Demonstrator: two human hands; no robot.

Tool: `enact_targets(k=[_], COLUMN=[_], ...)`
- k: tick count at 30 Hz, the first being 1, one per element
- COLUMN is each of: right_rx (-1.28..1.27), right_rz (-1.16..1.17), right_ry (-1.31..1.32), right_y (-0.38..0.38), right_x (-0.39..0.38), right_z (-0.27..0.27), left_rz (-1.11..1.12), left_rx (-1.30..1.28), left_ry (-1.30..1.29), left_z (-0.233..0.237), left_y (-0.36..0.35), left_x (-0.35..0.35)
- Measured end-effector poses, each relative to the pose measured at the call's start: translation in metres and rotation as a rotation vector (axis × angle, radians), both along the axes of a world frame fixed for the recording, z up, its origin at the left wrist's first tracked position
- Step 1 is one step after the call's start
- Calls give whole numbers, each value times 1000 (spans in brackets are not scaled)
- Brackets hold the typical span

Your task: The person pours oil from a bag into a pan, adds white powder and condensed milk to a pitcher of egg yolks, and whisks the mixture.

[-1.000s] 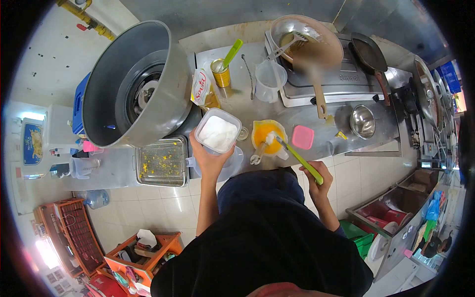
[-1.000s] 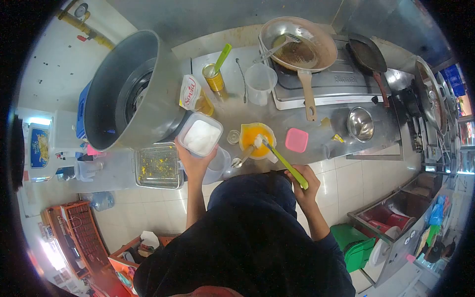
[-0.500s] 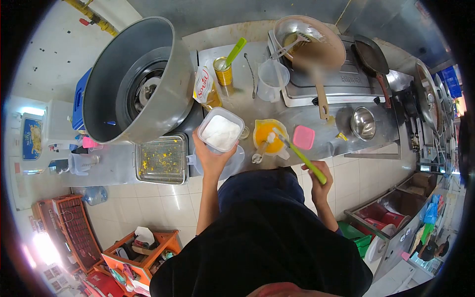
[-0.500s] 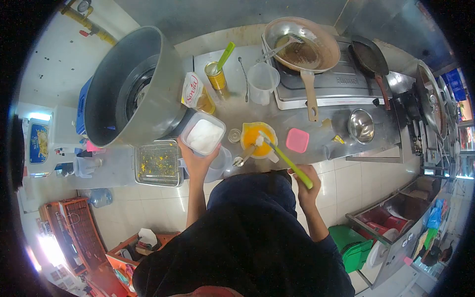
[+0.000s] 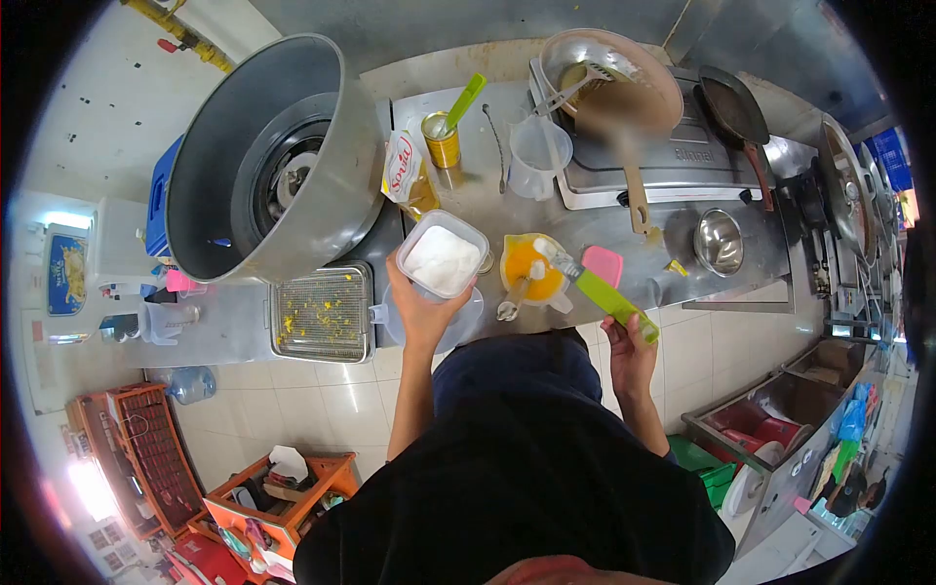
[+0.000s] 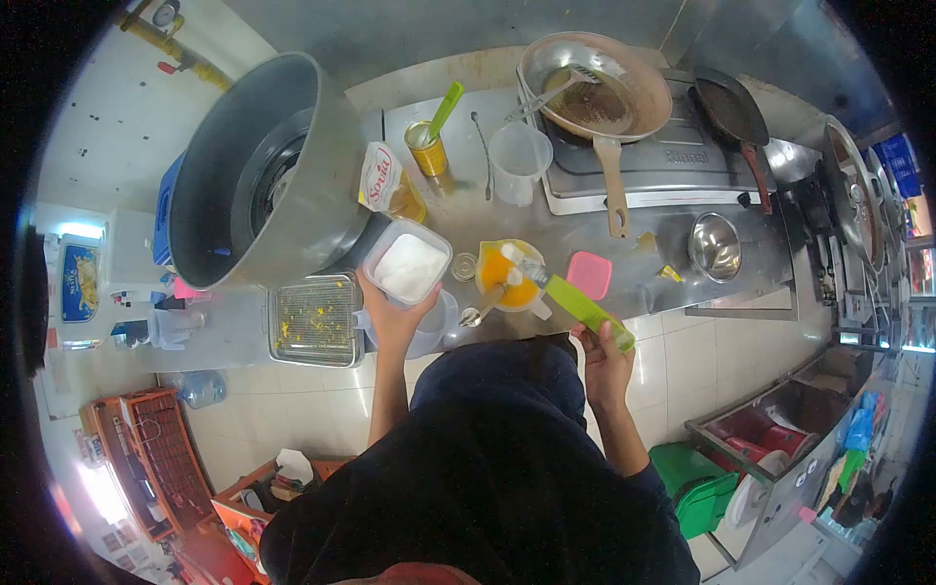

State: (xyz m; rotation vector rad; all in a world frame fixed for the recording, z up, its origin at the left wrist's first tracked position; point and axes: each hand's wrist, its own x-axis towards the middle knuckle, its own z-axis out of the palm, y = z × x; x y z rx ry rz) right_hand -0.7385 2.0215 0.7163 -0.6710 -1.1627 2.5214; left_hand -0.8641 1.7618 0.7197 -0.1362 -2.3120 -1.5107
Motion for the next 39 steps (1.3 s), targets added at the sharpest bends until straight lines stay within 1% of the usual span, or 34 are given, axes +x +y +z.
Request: enact_targets(k=[2,4,6,7,9,11,13,15,17,18,20,22,23,24,25,26,27,28,29,30,31,32,33,35,36,37,39], right_rx=[25,46,1083,1081,1355,1345,1320,1351,1384,1370,1355,1259,1261,757,256,254,55,-143,-148,-222,-296,-319,-320,-350,-323,-326,-339], right_rz=[22,47,160,158,435,419,300,350,391,388,384,344,345,212,78,81,68,53,46,58,68,60,41,64,96,62,85], right_ry=[57,112,473,477,657,698,779,768,756,743,724,541,541,443,332,330,231,136,148,110,69,47,47,-41,-32,-35,-90], right_y=[-13,-19,-21,-24,-32,-36,-38,-36,-35,-36,-31,-17,-16,-15,-13,-6,6,13,15,18,22,23,24,30,36,42,53], right_x=[-11,-21,-32,-36,-45,-47,-47,-48,-49,-49,-47,-50,-54,-57,-58,-56,-55,-57,-57,-55,-52,-49,-47,-41,-35,-31,-21], right_z=[25,39,45,48,54,55,54,58,59,57,56,55,54,53,52,50,46,42,37,32,29,30,30,28,24,23,20], left_rz=[-40,-39,-42,-59,-72,-77,-79,-85,-104,-101,-114,-117,-113,-111,-163,-213,-214,-253,-294,-305,-317,-318,-321,-345,-369,-395,-450], left_rx=[62,37,11,19,29,42,63,88,57,58,165,198,233,235,400,563,558,531,500,350,343,301,261,258,183,107,50], left_ry=[-31,-28,-22,-19,-7,5,10,8,-3,-2,7,-35,-82,-87,-236,-384,-378,-441,-505,-481,-480,-518,-559,-598,-621,-643,-668], left_z=[-2,-2,3,9,13,14,12,11,13,11,7,9,9,-1,-18,-31,-32,-32,-34,-46,-59,-65,-72,-93,-111,-125,-131], left_y=[2,5,8,9,12,11,9,8,7,8,11,14,15,14,10,8,9,12,15,14,14,17,21,24,22,22,28], left_x=[0,0,0,0,-1,-2,-4,-3,-4,-6,-8,-19,-27,-38,-54,-66,-74,-84,-95,-108,-117,-125,-131,-145,-155,-164,-168])
